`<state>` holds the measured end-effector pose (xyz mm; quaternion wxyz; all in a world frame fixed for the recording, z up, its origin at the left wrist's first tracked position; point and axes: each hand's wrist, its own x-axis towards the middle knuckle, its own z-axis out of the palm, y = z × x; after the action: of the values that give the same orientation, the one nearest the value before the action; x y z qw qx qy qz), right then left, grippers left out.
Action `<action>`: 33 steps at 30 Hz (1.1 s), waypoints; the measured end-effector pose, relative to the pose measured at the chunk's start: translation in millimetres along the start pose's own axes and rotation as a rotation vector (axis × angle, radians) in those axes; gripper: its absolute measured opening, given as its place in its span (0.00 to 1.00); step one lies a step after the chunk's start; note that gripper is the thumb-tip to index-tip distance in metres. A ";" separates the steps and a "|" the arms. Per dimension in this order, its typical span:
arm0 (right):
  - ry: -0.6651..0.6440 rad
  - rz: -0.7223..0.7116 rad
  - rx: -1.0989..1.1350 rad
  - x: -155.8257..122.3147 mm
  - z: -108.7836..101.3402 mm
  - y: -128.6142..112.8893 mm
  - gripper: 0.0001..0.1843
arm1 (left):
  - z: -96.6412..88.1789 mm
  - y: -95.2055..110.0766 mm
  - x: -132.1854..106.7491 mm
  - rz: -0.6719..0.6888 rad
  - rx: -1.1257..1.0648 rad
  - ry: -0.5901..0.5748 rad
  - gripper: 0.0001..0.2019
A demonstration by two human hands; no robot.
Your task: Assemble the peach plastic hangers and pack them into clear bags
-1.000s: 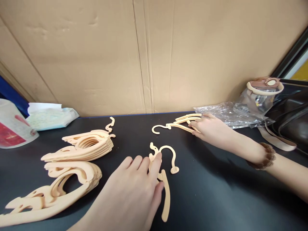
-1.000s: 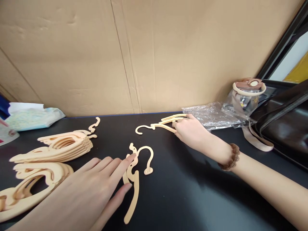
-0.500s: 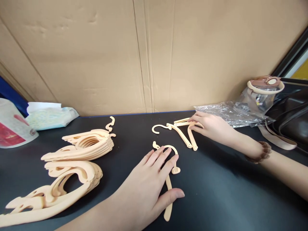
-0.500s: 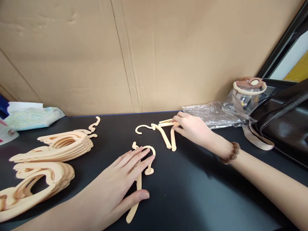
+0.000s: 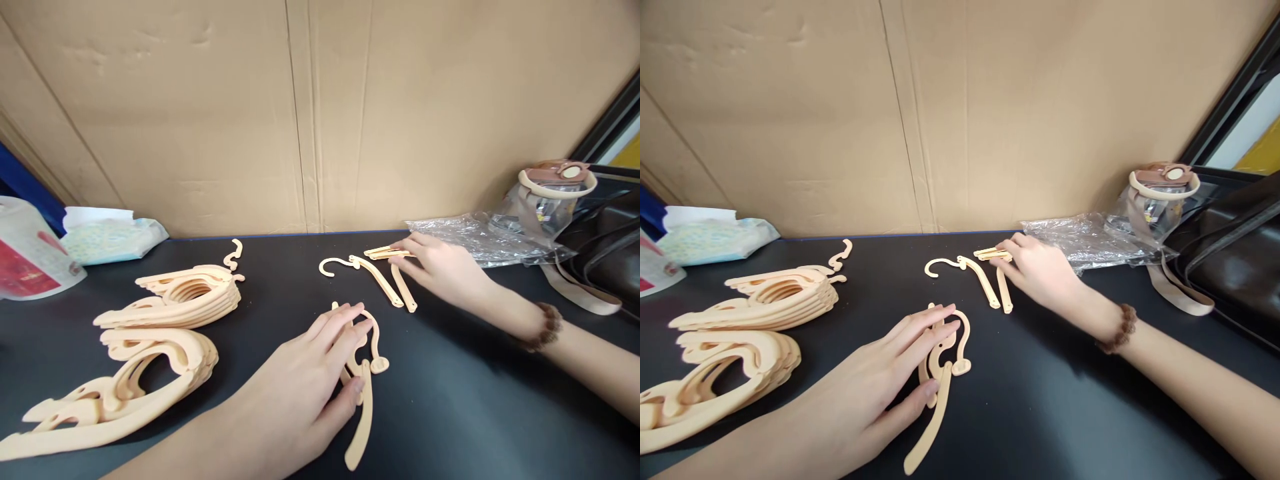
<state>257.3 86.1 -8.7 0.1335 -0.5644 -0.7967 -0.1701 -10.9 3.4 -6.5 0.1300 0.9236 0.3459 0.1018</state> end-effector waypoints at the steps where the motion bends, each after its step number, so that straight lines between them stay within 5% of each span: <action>1: -0.019 -0.003 -0.015 -4.4 -2.4 -8.6 0.19 | -0.9 -0.9 0.2 -0.002 -0.001 0.005 0.23; 9: -0.149 -0.119 -0.156 -30.5 -27.1 -46.6 0.13 | 0.1 -4.7 1.5 -0.032 0.030 0.075 0.23; 14: -0.054 -0.195 -0.242 -43.2 -36.1 -55.2 0.12 | 1.4 -10.5 3.3 -0.118 0.001 0.086 0.25; 20: 0.046 -0.343 0.030 -47.4 -41.3 -65.8 0.13 | 1.1 -14.2 5.8 -0.220 -0.055 0.087 0.26; 25: -0.005 -0.472 0.340 -46.5 -41.6 -69.1 0.11 | 0.9 -14.4 6.4 -0.165 -0.087 0.097 0.23; 33: -0.039 -0.567 0.396 -43.4 -44.1 -70.7 0.12 | -3.7 -15.2 4.9 -0.195 -0.179 0.175 0.18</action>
<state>205.6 8.8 5.2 0.1724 -0.2868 -0.9418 -0.0317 -17.6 18.3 -7.3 0.1907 0.8579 0.4335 0.1991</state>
